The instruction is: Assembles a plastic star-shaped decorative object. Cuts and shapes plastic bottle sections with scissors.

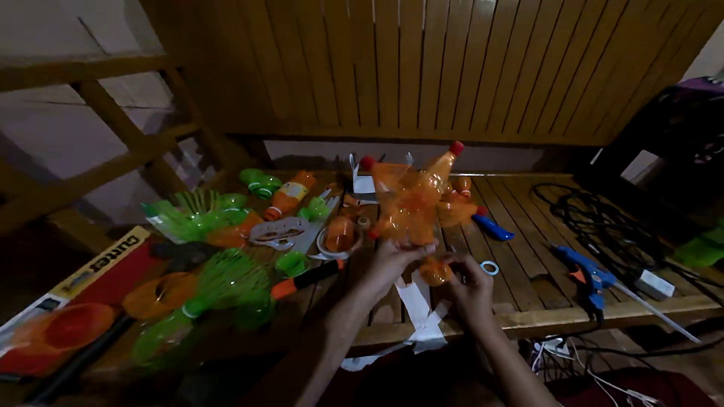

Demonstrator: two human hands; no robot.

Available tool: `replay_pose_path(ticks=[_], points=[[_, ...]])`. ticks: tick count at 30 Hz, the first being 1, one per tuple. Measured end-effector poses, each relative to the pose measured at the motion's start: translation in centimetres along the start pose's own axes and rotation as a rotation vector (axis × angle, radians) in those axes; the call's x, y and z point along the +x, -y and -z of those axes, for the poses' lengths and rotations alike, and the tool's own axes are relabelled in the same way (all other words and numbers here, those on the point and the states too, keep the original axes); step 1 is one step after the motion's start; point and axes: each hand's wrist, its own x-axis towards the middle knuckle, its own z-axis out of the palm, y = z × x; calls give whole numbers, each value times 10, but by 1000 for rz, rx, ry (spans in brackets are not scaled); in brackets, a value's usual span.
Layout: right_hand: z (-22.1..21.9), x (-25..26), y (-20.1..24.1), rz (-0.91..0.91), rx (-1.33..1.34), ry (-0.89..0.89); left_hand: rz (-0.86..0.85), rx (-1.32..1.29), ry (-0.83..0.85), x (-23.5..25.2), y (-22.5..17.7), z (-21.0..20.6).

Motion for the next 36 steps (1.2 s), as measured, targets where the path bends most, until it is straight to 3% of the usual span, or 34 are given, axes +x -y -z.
replay_pose_path(ticks=[6, 10, 21, 30, 36], points=[[-18, 35, -16, 129, 71, -137, -59, 217, -28, 15, -31, -5], [-28, 52, -20, 123, 86, -183, -177, 185, 104, 37, -36, 5], [-49, 75, -36, 104, 77, -219, -242, 220, 82, 64, -34, 28], [-71, 99, -45, 1, 133, -246, -304, 345, 75, 88, -48, 46], [-88, 102, -48, -99, 173, -247, -256, 326, 28, 101, -40, 53]])
